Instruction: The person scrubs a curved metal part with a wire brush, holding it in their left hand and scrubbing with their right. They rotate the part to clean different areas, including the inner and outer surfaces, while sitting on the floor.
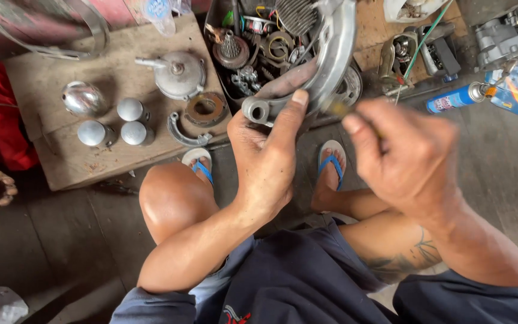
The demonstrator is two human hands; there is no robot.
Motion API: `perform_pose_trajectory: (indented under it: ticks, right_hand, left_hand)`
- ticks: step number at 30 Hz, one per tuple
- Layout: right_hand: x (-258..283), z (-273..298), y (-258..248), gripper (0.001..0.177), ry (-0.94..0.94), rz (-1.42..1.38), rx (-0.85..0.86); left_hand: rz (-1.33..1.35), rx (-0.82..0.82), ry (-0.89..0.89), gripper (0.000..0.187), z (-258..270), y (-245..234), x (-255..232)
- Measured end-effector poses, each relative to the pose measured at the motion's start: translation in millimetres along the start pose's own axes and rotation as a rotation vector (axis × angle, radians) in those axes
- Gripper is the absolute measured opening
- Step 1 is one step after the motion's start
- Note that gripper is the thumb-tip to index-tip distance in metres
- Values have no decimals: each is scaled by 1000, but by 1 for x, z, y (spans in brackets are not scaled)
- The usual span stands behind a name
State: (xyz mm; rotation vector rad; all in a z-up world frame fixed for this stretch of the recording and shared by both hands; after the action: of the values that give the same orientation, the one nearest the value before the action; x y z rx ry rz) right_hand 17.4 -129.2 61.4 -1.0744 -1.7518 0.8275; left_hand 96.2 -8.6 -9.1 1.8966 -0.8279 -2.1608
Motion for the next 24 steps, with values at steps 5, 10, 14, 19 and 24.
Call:
perform_pose_trajectory:
  ticks: [5,10,14,19,24]
  right_hand:
    - [-16,4,-3,23,74,46,-42]
    - [-29,11,10,21,69,45,-19]
    - [-29,11,14,20,71,44,-71]
    - [-47,10,13,25,135,77,-55]
    - [-32,13,27,21,52,89,-13]
  left_hand:
    - [13,4,-25,31,-6,5,20]
    - [48,-7,-116,30,-14,4,41]
    - [56,21,-45,24,-22,4,44]
    - [178,57,-59,26,-21,6,41]
    - [257,-20,-253,50,-26,0,65]
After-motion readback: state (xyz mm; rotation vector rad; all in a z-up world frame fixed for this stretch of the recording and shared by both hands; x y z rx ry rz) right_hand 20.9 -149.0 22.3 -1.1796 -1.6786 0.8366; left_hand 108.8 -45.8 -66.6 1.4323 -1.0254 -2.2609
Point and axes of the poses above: each hand's wrist, its own z-axis away from the middle knuckle, its own y-axis out of the palm, x = y × z, the point moved 9 cm from there along -z, towards the middle knuckle, and after that the axes turned 14 degrees about -z, right-handed, at the moved point
